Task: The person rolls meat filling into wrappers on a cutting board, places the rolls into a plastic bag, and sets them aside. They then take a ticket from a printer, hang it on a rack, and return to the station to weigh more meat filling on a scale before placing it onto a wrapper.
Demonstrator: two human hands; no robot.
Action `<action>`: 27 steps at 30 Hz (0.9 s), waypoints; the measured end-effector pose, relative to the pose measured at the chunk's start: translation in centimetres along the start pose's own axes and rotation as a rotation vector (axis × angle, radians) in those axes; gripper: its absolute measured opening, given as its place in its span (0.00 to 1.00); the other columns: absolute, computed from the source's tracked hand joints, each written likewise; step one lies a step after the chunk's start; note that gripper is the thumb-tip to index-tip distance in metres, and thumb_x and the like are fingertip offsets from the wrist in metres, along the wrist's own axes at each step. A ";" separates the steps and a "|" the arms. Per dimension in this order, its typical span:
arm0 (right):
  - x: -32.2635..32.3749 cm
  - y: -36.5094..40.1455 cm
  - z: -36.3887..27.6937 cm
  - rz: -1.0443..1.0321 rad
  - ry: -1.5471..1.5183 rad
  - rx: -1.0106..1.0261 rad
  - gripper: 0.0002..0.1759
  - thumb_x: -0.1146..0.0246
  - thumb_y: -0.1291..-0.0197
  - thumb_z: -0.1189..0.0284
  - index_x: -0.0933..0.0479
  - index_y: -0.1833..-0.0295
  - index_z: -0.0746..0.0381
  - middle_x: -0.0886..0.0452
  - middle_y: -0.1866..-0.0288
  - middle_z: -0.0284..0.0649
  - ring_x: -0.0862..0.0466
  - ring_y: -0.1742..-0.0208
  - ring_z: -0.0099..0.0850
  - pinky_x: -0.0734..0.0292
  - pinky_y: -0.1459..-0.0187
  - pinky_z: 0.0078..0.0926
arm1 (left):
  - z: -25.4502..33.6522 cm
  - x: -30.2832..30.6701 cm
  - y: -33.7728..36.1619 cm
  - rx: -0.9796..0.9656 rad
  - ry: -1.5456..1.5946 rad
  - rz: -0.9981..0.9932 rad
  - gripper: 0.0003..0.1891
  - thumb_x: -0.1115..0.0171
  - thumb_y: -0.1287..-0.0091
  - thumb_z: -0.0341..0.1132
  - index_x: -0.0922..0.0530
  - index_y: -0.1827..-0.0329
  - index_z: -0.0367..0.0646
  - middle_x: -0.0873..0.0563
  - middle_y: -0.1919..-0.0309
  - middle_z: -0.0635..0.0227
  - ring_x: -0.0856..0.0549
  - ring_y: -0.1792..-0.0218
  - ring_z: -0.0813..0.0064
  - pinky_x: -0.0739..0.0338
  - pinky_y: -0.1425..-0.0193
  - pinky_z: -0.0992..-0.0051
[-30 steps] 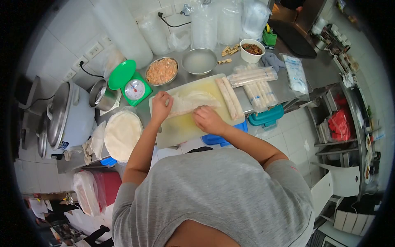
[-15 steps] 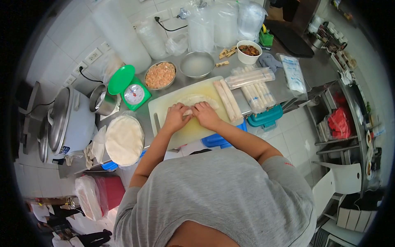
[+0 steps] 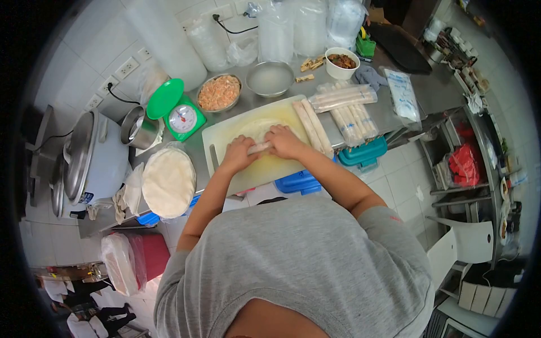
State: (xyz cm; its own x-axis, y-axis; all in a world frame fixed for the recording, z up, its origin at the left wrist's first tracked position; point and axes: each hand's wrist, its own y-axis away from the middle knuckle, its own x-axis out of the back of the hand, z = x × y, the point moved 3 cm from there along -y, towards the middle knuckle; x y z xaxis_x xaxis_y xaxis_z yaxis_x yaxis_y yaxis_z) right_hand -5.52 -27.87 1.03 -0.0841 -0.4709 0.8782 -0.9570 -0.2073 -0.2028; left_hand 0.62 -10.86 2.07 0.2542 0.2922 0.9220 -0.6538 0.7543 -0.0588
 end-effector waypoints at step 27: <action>1.2 1.8 3.2 -0.066 0.003 -0.053 0.18 0.29 0.54 0.64 0.26 0.59 0.58 0.24 0.56 0.39 0.25 0.48 0.40 0.35 0.48 0.38 | -3.1 0.4 3.3 -0.124 0.150 0.271 0.15 0.30 0.47 0.38 0.21 0.59 0.45 0.19 0.64 0.62 0.21 0.58 0.58 0.30 0.53 0.60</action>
State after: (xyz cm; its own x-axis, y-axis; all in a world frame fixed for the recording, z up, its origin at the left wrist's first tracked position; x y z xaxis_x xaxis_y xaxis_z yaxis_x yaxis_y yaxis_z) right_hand -6.43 -31.51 0.35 -0.0209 -0.4552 0.8901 -0.9739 -0.1919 -0.1210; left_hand 0.81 -6.43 1.03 0.1913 0.5681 0.8004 -0.6224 0.7008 -0.3486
